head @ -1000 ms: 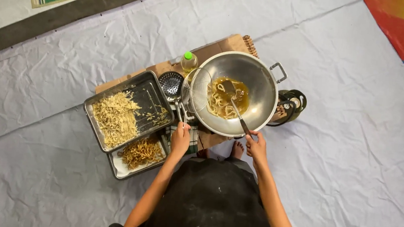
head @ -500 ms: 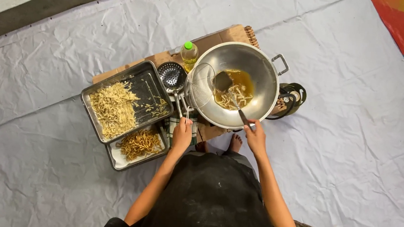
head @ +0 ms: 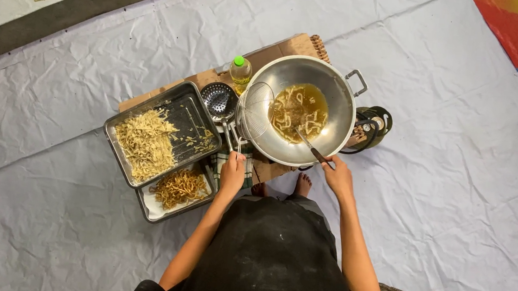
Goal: Frying shredded dough in a wok with oil, using a spatula to stir and a strainer to remove the cooked pieces.
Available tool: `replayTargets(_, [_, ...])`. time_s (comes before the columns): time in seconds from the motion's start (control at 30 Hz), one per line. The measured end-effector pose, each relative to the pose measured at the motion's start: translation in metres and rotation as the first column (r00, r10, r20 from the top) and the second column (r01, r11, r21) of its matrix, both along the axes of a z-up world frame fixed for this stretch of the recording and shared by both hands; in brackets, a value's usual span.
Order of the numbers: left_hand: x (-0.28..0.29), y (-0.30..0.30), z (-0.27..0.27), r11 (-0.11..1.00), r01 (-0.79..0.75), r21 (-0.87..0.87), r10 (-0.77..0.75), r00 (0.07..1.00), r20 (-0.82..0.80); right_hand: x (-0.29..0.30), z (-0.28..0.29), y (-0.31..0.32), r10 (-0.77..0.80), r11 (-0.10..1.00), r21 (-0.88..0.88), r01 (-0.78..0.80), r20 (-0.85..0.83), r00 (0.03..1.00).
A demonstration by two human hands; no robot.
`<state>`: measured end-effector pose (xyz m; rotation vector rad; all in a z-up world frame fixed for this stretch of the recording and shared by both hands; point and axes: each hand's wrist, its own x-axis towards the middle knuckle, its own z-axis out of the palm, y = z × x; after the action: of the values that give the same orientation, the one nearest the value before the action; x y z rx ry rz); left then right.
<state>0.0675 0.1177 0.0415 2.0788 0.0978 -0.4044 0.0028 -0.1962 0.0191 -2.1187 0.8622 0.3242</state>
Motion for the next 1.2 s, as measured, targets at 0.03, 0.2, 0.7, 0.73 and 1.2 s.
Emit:
replayTargets(0.03, [0.001, 0.000, -0.001, 1.000, 0.000, 0.000, 0.000, 1.000, 0.002, 0.002, 0.013, 0.001, 0.000, 1.000, 0.000, 0.000, 0.002, 1.000])
replayTargets(0.2, [0.001, 0.002, -0.007, 1.000, -0.014, 0.013, 0.013, 1.000, 0.011, 0.013, 0.036, 0.009, -0.020, 0.997, -0.078, 0.014, -0.068, 0.997])
replayTargets(0.7, [0.002, 0.007, -0.021, 1.000, -0.025, -0.019, 0.025, 1.000, 0.019, 0.021, 0.050, 0.000, 0.052, 0.998, -0.039, -0.054, -0.046, 0.998])
replayTargets(0.73, [0.001, 0.007, -0.019, 1.000, -0.025, -0.019, 0.025, 1.000, 0.019, 0.022, 0.053, 0.002, 0.052, 0.998, -0.040, -0.054, -0.046, 0.998])
replayTargets(1.2, [0.004, 0.005, -0.009, 0.999, -0.033, 0.010, 0.033, 0.999, -0.001, 0.030, 0.041, -0.001, 0.051, 0.997, -0.059, -0.054, -0.050, 0.997])
